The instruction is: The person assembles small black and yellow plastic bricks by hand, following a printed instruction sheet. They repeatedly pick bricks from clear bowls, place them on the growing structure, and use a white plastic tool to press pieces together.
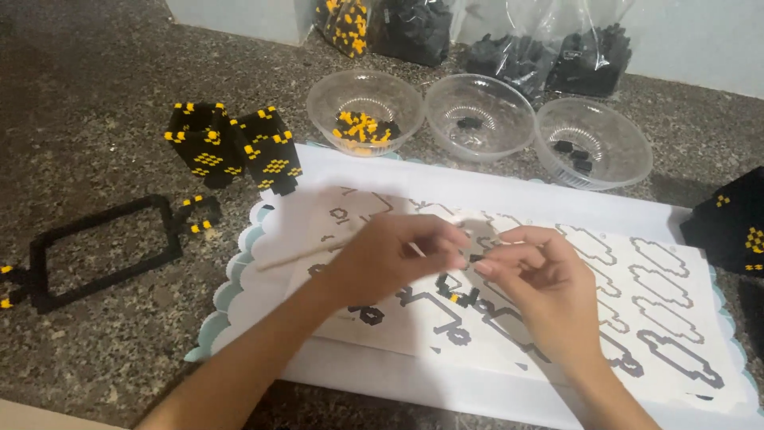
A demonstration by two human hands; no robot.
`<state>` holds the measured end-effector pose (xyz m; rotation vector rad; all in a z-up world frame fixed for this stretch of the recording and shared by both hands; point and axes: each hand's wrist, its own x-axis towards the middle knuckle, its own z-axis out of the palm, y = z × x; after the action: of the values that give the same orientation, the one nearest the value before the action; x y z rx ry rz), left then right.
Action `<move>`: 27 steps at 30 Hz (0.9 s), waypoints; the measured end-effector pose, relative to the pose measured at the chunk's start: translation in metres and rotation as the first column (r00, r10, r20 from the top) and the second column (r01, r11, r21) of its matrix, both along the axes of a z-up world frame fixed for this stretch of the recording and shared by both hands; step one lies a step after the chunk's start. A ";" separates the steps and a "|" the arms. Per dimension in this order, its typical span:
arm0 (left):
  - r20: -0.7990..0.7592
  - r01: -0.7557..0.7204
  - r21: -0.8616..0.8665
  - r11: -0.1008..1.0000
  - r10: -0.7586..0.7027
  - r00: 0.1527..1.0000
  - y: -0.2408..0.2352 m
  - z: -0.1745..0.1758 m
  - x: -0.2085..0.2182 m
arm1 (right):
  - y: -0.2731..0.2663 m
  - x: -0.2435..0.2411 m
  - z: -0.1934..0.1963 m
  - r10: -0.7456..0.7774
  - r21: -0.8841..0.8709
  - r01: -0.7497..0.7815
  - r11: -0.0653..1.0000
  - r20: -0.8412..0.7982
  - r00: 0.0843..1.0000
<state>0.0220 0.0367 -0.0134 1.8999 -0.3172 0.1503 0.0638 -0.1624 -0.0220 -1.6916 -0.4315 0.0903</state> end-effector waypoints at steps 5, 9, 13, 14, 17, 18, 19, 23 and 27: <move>0.100 0.012 -0.076 0.997 -0.004 0.995 -0.010 -0.016 0.000 | 0.000 -0.006 0.006 -0.018 -0.020 0.017 1.000 -0.052 0.998; 0.161 -0.009 -0.106 0.994 0.026 0.987 -0.013 -0.021 0.003 | 0.000 -0.004 0.006 0.021 -0.015 -0.023 1.000 -0.148 0.989; 0.054 -0.003 -0.125 0.992 0.010 0.998 -0.012 -0.019 0.004 | 0.003 -0.007 0.012 0.022 -0.042 -0.032 0.999 -0.223 0.975; -0.022 0.003 -0.184 0.983 -0.007 1.000 -0.013 -0.016 0.004 | 0.003 -0.008 0.013 0.028 -0.142 -0.053 0.988 -0.170 0.985; -0.143 -0.009 -0.258 0.966 -0.029 0.989 -0.016 -0.021 0.005 | 0.000 -0.011 0.010 0.093 -0.294 -0.086 0.952 0.008 0.996; -0.190 -0.020 -0.273 0.962 -0.033 0.981 -0.018 -0.025 0.007 | -0.001 -0.011 0.008 0.150 -0.348 -0.096 0.933 0.131 0.980; -0.190 -0.019 -0.273 0.962 -0.035 0.981 -0.017 -0.026 0.007 | -0.003 -0.009 0.007 0.148 -0.348 -0.094 0.933 0.130 0.980; -0.245 0.016 -0.184 0.983 -0.062 0.968 -0.015 -0.018 0.006 | -0.006 -0.006 0.005 0.245 -0.449 -0.095 0.889 0.289 0.926; -0.258 -0.048 -0.196 0.980 -0.005 0.966 -0.010 -0.013 0.007 | 0.005 -0.011 0.027 -0.047 -0.671 0.020 0.741 -0.022 0.999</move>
<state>0.0291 0.0270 -0.0268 1.6988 -0.0999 -0.0503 0.0524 -0.1577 0.0055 -2.4131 -0.3574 0.2794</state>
